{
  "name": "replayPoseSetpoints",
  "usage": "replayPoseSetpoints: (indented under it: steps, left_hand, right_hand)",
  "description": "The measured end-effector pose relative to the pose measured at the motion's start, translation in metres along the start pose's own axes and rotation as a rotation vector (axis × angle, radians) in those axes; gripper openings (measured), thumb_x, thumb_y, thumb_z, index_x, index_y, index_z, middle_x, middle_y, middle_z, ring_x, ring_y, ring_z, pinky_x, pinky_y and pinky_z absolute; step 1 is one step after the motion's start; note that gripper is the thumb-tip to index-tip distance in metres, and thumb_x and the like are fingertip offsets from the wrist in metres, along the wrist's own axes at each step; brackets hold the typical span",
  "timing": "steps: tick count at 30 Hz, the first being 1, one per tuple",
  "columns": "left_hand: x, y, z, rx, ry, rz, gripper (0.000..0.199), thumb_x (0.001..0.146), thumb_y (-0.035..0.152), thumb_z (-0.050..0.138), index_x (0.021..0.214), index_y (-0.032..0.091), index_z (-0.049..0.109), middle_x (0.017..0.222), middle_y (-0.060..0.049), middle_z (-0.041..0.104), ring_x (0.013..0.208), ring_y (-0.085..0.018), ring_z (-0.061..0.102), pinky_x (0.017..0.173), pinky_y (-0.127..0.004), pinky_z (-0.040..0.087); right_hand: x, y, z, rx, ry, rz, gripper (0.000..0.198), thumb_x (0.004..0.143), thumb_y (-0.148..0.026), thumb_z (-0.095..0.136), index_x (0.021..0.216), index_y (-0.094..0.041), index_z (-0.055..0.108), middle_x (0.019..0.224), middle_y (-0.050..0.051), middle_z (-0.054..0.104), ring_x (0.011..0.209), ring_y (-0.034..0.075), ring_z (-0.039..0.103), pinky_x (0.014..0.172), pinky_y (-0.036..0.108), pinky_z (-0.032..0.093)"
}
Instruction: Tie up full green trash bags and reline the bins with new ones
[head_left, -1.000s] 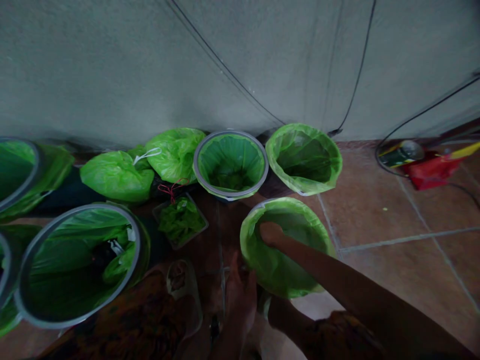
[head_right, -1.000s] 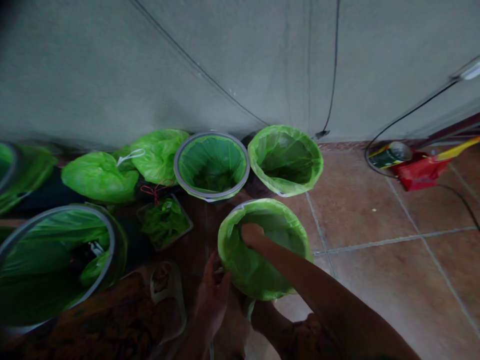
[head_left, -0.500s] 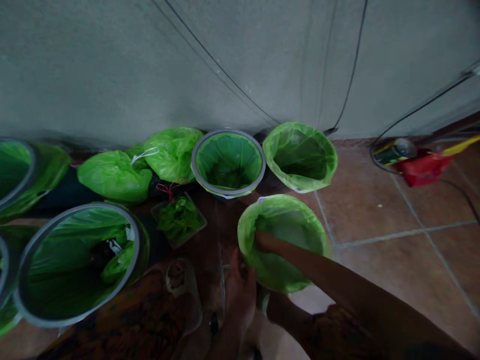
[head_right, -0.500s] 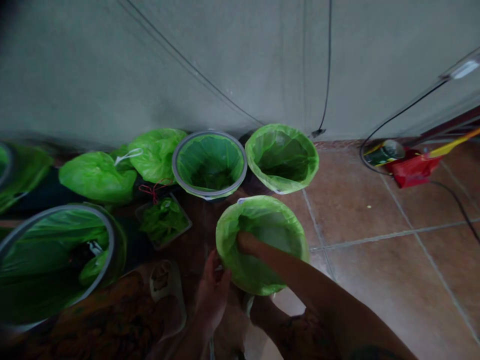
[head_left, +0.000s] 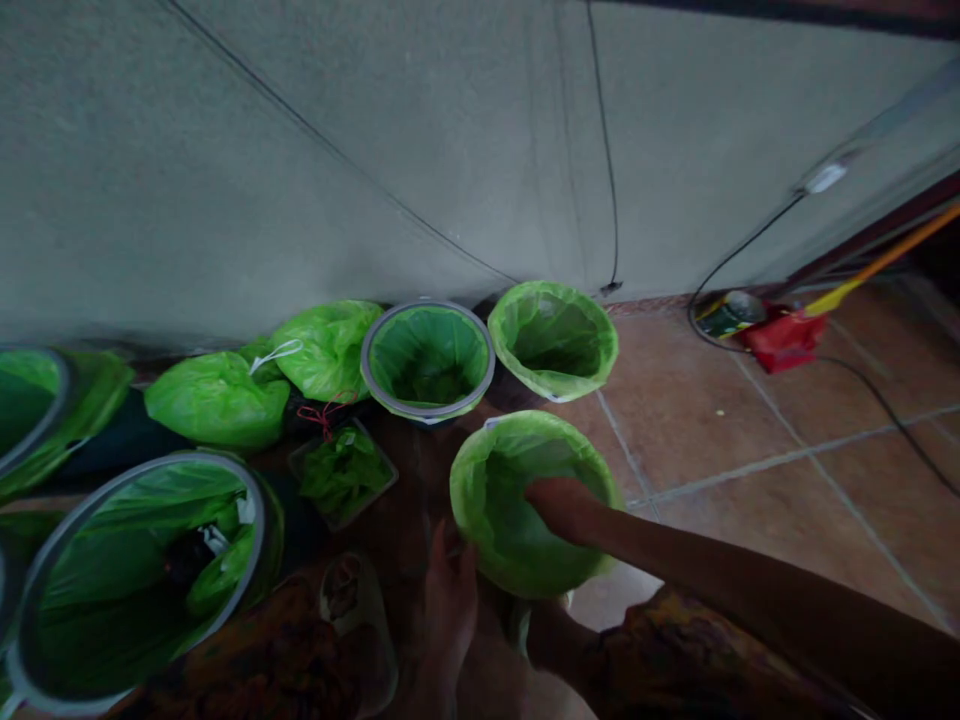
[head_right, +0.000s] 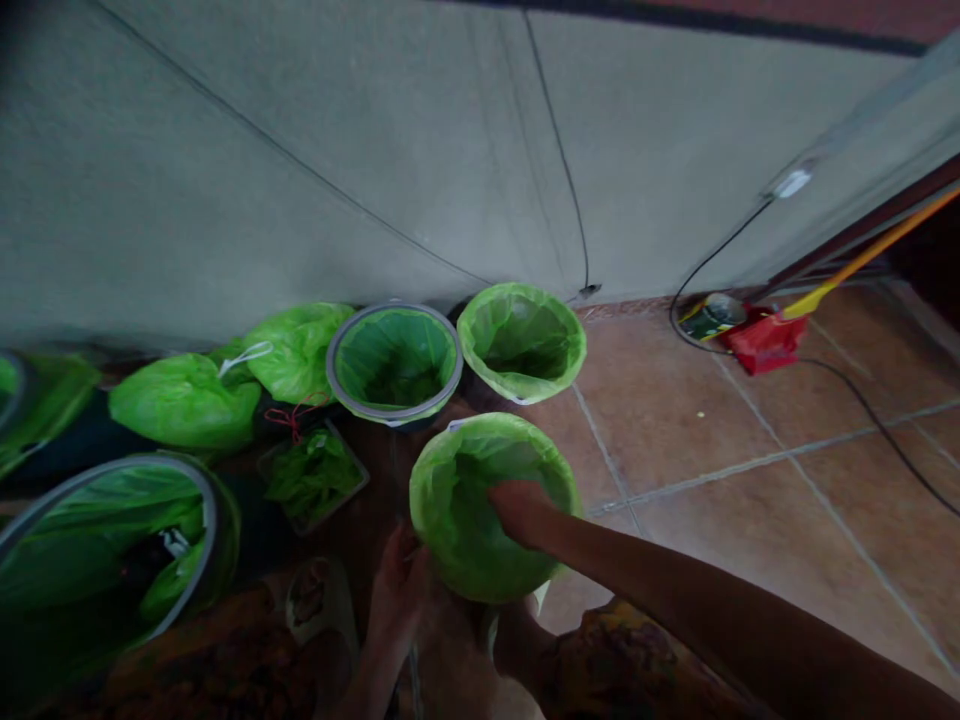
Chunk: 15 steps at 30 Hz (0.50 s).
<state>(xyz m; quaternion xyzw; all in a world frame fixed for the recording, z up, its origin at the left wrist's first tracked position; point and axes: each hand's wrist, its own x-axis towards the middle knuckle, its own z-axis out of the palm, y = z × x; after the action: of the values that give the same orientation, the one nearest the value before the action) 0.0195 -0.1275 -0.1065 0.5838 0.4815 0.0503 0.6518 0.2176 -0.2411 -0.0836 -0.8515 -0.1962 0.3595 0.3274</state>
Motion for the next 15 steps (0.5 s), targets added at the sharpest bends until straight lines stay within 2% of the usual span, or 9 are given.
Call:
replayPoseSetpoints:
  steps: [2,3,5,6,8,10,13,15]
  left_hand:
    - [0.005,0.001,-0.005,0.035,0.059,0.028,0.056,0.081,0.047,0.057,0.127,0.015,0.052,0.122,-0.014,0.065,0.111,-0.024,0.062,0.096,-0.036,0.048]
    - [0.007,0.002,-0.008,0.072,0.085,0.045,0.053,0.080,0.048,0.058,0.120,0.014,0.057,0.119,-0.015,0.066,0.111,-0.025,0.062,0.096,-0.038,0.048]
    - [0.012,0.004,-0.011,0.151,0.095,0.064,0.048,0.074,0.050,0.059,0.106,0.014,0.063,0.107,-0.015,0.070,0.104,-0.028,0.065,0.094,-0.041,0.049]
    - [0.014,0.005,-0.012,0.178,0.079,0.072,0.047,0.071,0.051,0.059,0.100,0.014,0.065,0.101,-0.015,0.072,0.099,-0.029,0.067,0.092,-0.042,0.050]
    - [0.019,0.007,-0.014,0.204,0.048,0.080,0.045,0.066,0.051,0.061,0.091,0.014,0.066,0.093,-0.014,0.073,0.092,-0.030,0.068,0.088,-0.043,0.051]
    - [0.025,0.010,-0.014,0.216,0.057,0.076,0.043,0.060,0.051,0.064,0.084,0.015,0.067,0.088,-0.014,0.073,0.090,-0.031,0.068,0.086,-0.043,0.052]
    - [0.032,0.021,-0.008,0.209,0.085,0.061,0.041,0.055,0.050,0.068,0.077,0.016,0.067,0.083,-0.012,0.073,0.089,-0.031,0.068,0.082,-0.041,0.052]
    - [0.032,0.033,0.004,0.151,0.053,0.059,0.042,0.054,0.050,0.070,0.079,0.016,0.068,0.084,-0.011,0.073,0.088,-0.030,0.068,0.079,-0.038,0.052]
  right_hand:
    - [-0.012,0.012,-0.032,-0.350,0.128,-0.022,0.019,0.086,-0.024,0.050,0.075,-0.016,0.064,0.079,0.012,0.066,0.084,0.027,0.065,0.080,0.039,0.047]
    - [-0.020,0.022,-0.045,-0.483,0.206,-0.004,0.022,0.088,-0.026,0.046,0.083,-0.015,0.064,0.086,0.014,0.067,0.087,0.028,0.065,0.080,0.039,0.046]
    - [-0.038,0.048,-0.059,-0.508,0.322,0.162,0.025,0.086,-0.030,0.049,0.101,-0.014,0.061,0.094,0.015,0.068,0.089,0.027,0.066,0.079,0.036,0.047]
    - [-0.047,0.062,-0.059,-0.433,0.339,0.255,0.030,0.085,-0.033,0.050,0.105,-0.012,0.059,0.086,0.014,0.068,0.087,0.026,0.066,0.078,0.034,0.047]
    - [-0.060,0.088,-0.044,-0.143,0.266,0.388,0.032,0.086,-0.039,0.045,0.099,-0.013,0.059,0.073,0.008,0.066,0.074,0.021,0.066,0.068,0.030,0.048]
    - [-0.067,0.104,-0.020,0.198,0.134,0.337,0.039,0.086,-0.049,0.037,0.083,-0.016,0.057,0.067,0.005,0.061,0.062,0.018,0.061,0.056,0.028,0.047]
    - [-0.069,0.113,0.003,0.388,0.250,0.211,0.038,0.077,-0.056,0.044,0.069,-0.020,0.052,0.061,0.001,0.055,0.056,0.015,0.053,0.048,0.025,0.042]
    - [-0.070,0.115,0.001,0.424,0.355,0.200,0.037,0.073,-0.055,0.047,0.066,-0.020,0.053,0.058,0.000,0.053,0.055,0.014,0.050,0.048,0.025,0.040]
